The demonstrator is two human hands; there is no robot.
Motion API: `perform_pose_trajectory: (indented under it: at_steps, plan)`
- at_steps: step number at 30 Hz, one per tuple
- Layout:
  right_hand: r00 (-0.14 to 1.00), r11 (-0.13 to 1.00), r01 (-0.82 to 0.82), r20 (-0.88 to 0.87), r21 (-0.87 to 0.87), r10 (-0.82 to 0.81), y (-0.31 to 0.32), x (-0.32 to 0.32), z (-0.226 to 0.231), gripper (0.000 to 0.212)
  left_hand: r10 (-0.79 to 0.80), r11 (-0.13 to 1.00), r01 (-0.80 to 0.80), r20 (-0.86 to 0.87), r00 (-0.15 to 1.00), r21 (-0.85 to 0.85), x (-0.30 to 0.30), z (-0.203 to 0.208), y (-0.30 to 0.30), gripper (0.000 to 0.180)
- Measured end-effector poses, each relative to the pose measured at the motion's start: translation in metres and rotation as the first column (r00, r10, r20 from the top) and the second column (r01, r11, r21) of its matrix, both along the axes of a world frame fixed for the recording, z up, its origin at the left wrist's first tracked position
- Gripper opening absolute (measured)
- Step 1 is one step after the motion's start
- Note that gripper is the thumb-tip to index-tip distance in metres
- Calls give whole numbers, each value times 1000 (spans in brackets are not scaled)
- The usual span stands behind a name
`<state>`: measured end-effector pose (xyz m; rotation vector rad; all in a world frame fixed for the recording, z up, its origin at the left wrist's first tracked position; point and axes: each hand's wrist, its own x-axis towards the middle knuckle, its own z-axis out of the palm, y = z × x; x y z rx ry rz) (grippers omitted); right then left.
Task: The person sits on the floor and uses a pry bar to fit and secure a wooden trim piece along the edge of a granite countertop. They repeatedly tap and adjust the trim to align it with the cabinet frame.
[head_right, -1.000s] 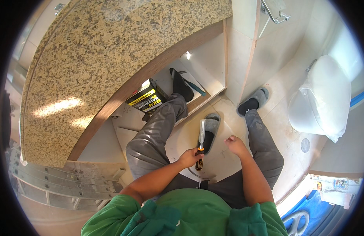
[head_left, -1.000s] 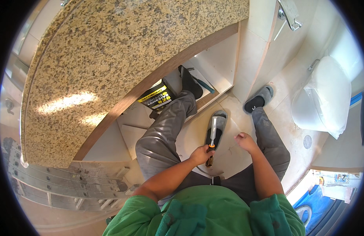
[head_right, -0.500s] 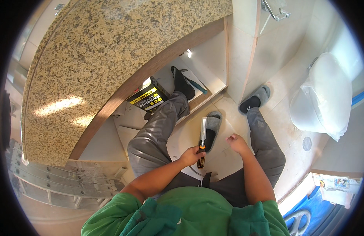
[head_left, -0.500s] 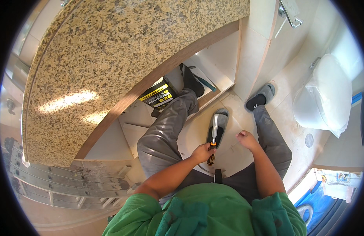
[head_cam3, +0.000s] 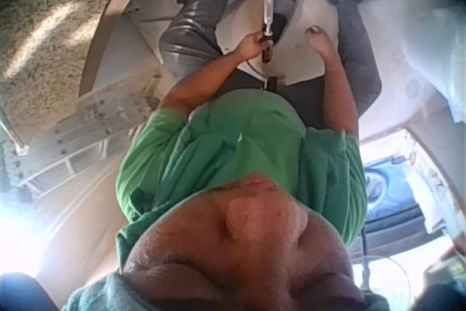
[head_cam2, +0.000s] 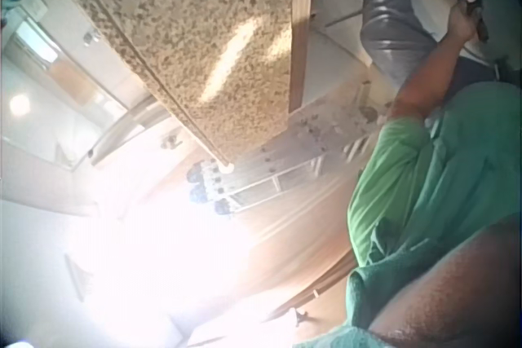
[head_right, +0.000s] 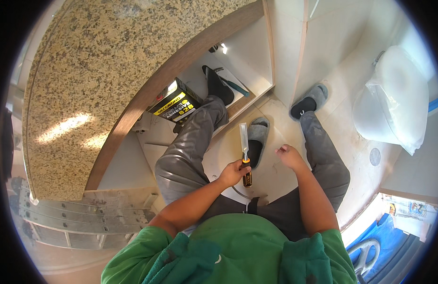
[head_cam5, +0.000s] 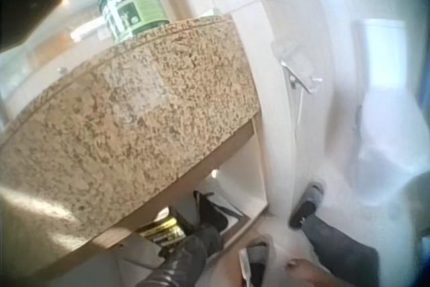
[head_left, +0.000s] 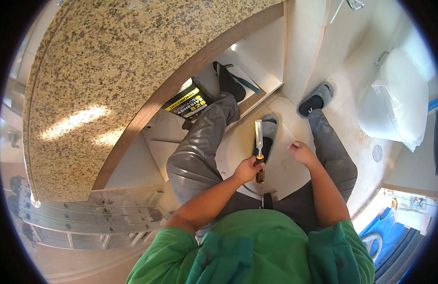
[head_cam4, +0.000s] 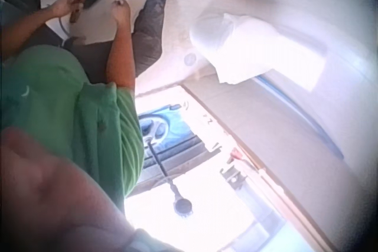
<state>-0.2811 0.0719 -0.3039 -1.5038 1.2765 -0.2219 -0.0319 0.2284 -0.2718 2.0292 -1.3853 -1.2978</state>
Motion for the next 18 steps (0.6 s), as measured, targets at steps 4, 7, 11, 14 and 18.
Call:
perform_pose_trajectory:
  at_steps: [4, 7, 11, 14, 18]
  plan:
    - [1000, 999, -4, 11, -45, 5, 1, 1, 3, 36, -8, 1000, 8, 3, 1000, -4, 0, -2, 0, 33]
    - [1000, 998, -8, 11, -59, 9, 0, -4, -4, 36, -25, 999, 25, 0, 1000, 30, -4, 9, -3, 31]
    - [1000, 999, -14, 2, -44, 14, 0, 0, 1, 36, -14, 1000, 14, -26, 1000, 7, 0, 0, 0, 31]
    - [1000, 999, -18, 0, -40, 18, 0, 1, 3, 36, -14, 1000, 14, -28, 1000, 20, 1, -3, 0, 31]
    - [1000, 999, -10, 6, -43, 10, 1, 0, 4, 36, -34, 999, 33, 21, 999, 29, -3, 7, -3, 30]
